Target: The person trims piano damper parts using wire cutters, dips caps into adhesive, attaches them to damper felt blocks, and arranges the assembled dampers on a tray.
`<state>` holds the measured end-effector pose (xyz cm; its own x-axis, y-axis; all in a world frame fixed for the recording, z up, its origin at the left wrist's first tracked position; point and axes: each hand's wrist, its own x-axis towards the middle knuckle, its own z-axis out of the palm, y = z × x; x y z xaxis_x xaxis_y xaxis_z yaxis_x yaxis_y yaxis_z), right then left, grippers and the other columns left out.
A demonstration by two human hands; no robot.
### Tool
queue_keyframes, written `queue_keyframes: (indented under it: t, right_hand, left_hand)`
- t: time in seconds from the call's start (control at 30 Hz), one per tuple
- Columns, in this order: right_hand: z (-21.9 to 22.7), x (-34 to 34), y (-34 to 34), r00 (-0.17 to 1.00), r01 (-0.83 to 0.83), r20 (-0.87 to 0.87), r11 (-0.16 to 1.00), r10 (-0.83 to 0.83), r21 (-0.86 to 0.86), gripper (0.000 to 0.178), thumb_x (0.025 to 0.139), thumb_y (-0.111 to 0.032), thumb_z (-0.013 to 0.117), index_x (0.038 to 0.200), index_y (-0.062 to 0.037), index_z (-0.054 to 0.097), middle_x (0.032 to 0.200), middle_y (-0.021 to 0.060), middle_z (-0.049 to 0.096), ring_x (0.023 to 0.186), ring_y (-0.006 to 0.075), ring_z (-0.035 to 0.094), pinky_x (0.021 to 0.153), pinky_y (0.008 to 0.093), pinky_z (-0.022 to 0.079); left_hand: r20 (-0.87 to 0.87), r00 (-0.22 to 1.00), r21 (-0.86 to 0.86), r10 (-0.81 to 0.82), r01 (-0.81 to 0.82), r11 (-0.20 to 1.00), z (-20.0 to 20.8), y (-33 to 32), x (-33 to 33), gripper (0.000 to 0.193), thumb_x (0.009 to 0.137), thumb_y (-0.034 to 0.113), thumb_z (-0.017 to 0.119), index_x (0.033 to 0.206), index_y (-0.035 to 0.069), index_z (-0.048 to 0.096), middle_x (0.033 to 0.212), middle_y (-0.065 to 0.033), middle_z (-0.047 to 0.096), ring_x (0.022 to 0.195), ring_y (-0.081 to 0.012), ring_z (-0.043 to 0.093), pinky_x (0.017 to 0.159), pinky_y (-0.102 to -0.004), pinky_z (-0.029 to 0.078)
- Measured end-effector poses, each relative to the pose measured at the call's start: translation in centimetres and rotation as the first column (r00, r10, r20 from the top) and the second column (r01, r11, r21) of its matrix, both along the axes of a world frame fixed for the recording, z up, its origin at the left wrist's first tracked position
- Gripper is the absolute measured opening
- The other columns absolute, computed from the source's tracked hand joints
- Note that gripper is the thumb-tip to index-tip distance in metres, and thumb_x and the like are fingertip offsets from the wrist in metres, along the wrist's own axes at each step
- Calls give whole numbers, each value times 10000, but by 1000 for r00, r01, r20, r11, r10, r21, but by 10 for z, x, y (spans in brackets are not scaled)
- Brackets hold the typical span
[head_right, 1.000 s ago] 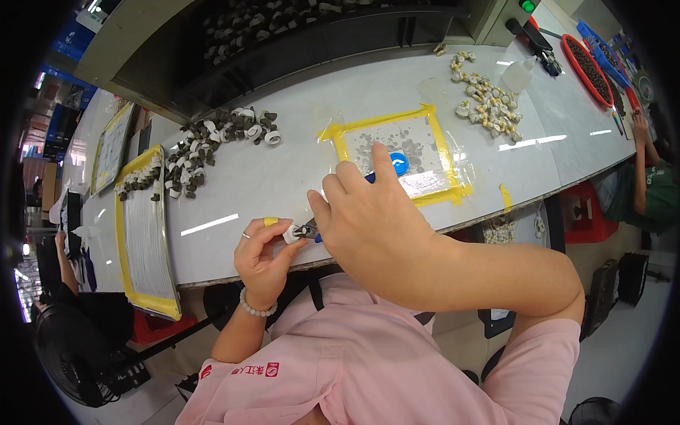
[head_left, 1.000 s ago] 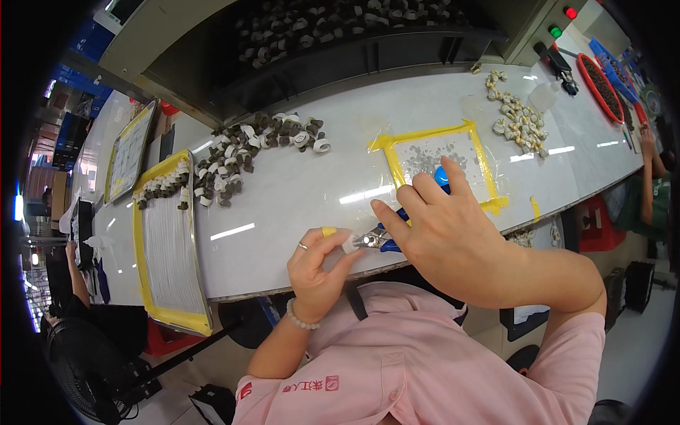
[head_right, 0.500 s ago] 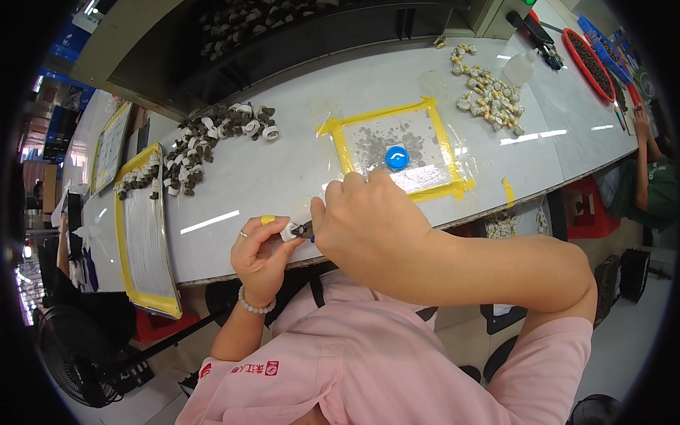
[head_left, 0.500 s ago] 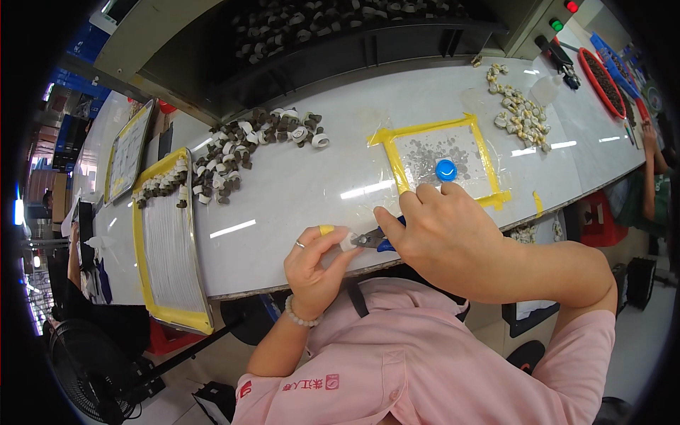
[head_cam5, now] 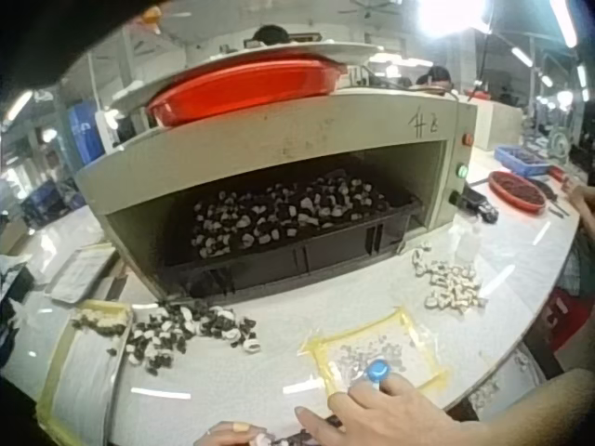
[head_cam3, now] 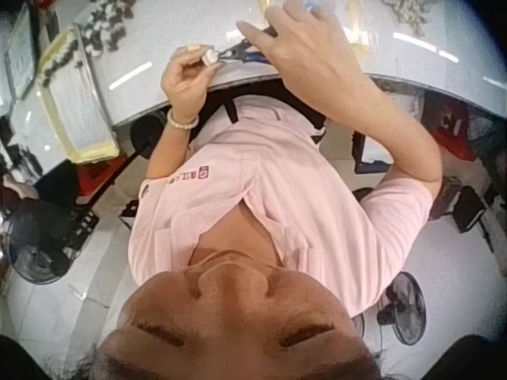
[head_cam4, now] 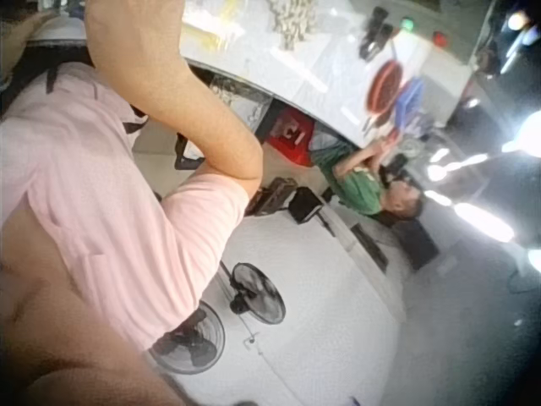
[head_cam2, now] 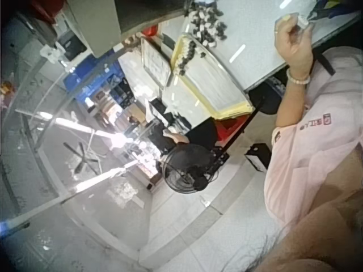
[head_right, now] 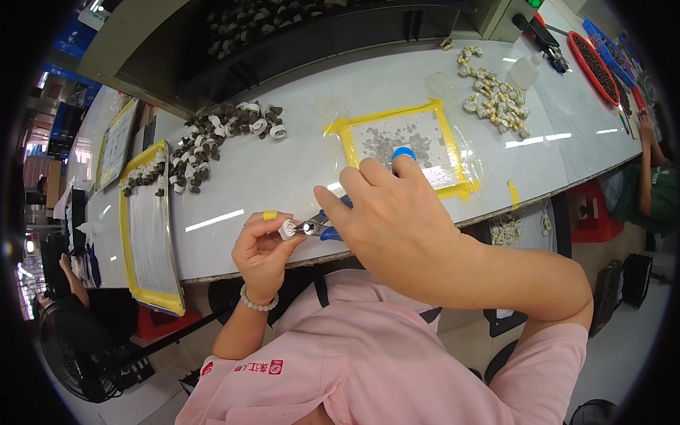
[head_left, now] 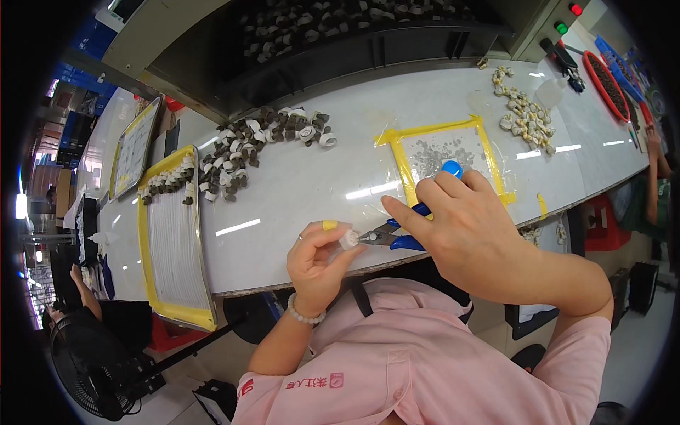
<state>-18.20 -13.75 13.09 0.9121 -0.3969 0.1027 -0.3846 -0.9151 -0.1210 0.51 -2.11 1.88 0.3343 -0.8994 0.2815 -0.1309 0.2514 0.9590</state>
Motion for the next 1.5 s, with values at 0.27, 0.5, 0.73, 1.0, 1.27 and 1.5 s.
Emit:
queue_keyframes:
  t: [0.27,0.5,0.73,1.0,1.27,1.5]
  right_hand:
    - [5,10,3,1000,-29,-12,991,27,-130,417,743,-146,580,1135,-4,584,823,49,508,814,190,491,690,338,343]
    - [7,9,-3,998,50,25,999,-50,1,425,724,-75,614,1148,-64,590,810,66,503,785,213,496,700,338,351]
    - [-10,0,-1,993,90,53,965,-107,248,518,679,-47,660,1186,-97,567,839,82,528,807,244,531,674,354,384]
    - [-19,2,-1,997,48,45,985,-56,166,416,722,-64,599,1136,-27,584,825,118,568,794,253,549,683,381,386]
    - [-16,4,-1,996,47,68,989,-57,142,419,717,-67,599,1133,-21,588,819,109,553,792,244,529,674,376,366]
    - [-12,4,4,994,79,56,984,-89,161,478,694,-27,621,1168,-78,578,864,84,528,808,236,506,718,351,359]
  left_hand:
    - [107,994,-32,-23,26,999,0,-2,0,362,700,-164,670,1002,-31,520,1007,-152,558,952,-189,583,817,-294,510]
    - [-292,956,69,-37,60,996,11,-3,-7,371,712,-103,711,989,2,487,957,-92,588,905,-143,569,810,-260,471]
    - [-219,975,196,-24,68,978,19,-2,-6,357,755,-157,615,1057,-19,482,932,-98,579,839,-132,609,660,-218,541]
    - [-505,858,307,-90,277,911,32,-5,-4,359,798,-134,570,1136,-48,486,1061,-128,561,897,-160,609,725,-239,534]
    - [-487,852,199,-191,321,926,20,-1,0,410,802,-114,587,1198,-45,500,1190,-154,541,1029,-208,575,894,-305,468]
    - [214,976,93,45,-66,993,11,1,-9,387,757,-87,654,1127,-39,552,1044,-147,647,909,-180,646,812,-275,509]
